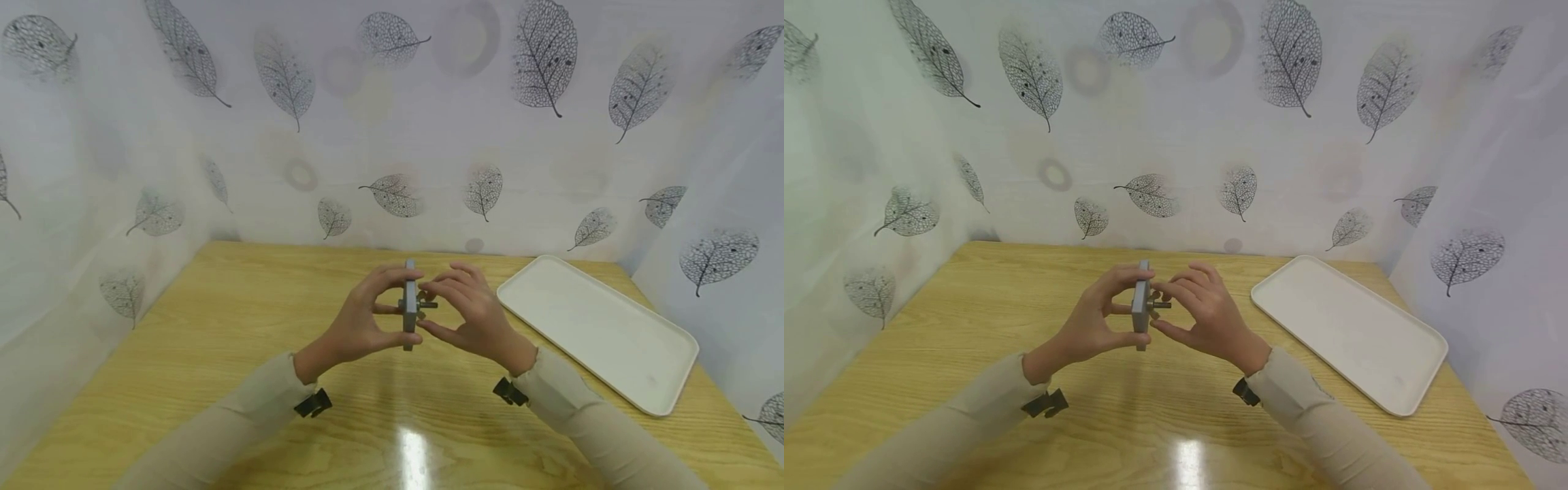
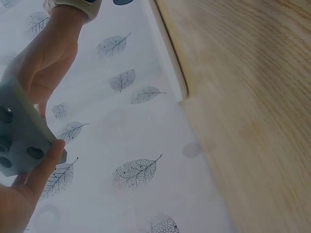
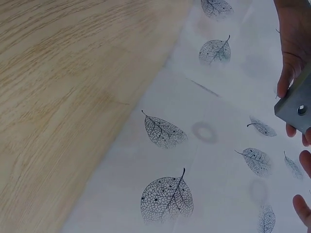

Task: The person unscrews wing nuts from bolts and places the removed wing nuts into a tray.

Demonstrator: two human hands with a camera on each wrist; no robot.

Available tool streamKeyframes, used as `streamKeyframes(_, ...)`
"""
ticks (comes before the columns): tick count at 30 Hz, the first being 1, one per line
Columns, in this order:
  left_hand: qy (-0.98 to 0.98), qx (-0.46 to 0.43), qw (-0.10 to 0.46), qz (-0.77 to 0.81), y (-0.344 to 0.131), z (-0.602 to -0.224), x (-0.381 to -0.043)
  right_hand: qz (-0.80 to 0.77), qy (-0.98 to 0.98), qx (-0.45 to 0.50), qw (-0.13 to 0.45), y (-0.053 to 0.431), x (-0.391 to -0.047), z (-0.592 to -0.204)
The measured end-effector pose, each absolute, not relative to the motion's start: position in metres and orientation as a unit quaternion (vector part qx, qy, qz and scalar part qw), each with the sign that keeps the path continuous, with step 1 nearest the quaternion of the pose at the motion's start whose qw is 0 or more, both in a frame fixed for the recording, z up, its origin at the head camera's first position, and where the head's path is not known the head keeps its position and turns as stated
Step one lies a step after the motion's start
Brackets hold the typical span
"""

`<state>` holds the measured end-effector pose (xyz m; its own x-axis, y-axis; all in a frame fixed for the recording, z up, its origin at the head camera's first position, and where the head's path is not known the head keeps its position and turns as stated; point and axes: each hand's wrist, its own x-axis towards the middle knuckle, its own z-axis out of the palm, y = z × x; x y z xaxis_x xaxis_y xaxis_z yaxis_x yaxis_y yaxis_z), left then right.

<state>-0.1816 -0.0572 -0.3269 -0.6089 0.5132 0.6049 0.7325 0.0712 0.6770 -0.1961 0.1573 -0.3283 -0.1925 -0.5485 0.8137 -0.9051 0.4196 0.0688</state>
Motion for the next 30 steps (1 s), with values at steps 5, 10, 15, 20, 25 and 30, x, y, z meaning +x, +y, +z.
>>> streamKeyframes(5, -0.723, -0.432, 0.108, -0.528, -0.0573, -0.3276, -0.1822, 0.231, -0.749, 0.487, 0.384, 0.1570, -0.1962, -0.3274)
streamKeyframes(10, -0.723, -0.429, 0.106, -0.531, -0.0577, -0.3283, -0.1825, 0.228, -0.739, 0.496, 0.394, 0.1560, -0.1969, -0.3271)
streamKeyframes(15, -0.722, -0.427, 0.103, -0.535, -0.0578, -0.3280, -0.1821, 0.224, -0.719, 0.514, 0.410, 0.1555, -0.1977, -0.3270)
streamKeyframes(20, -0.724, -0.424, 0.102, -0.534, -0.0577, -0.3268, -0.1812, 0.215, -0.703, 0.532, 0.420, 0.1560, -0.1977, -0.3260)
streamKeyframes(25, -0.725, -0.424, 0.107, -0.532, -0.0573, -0.3262, -0.1805, 0.214, -0.702, 0.532, 0.422, 0.1563, -0.1961, -0.3245)
streamKeyframes(30, -0.722, -0.429, 0.108, -0.532, -0.0568, -0.3267, -0.1803, 0.271, -0.737, 0.496, 0.370, 0.1554, -0.1931, -0.3222)
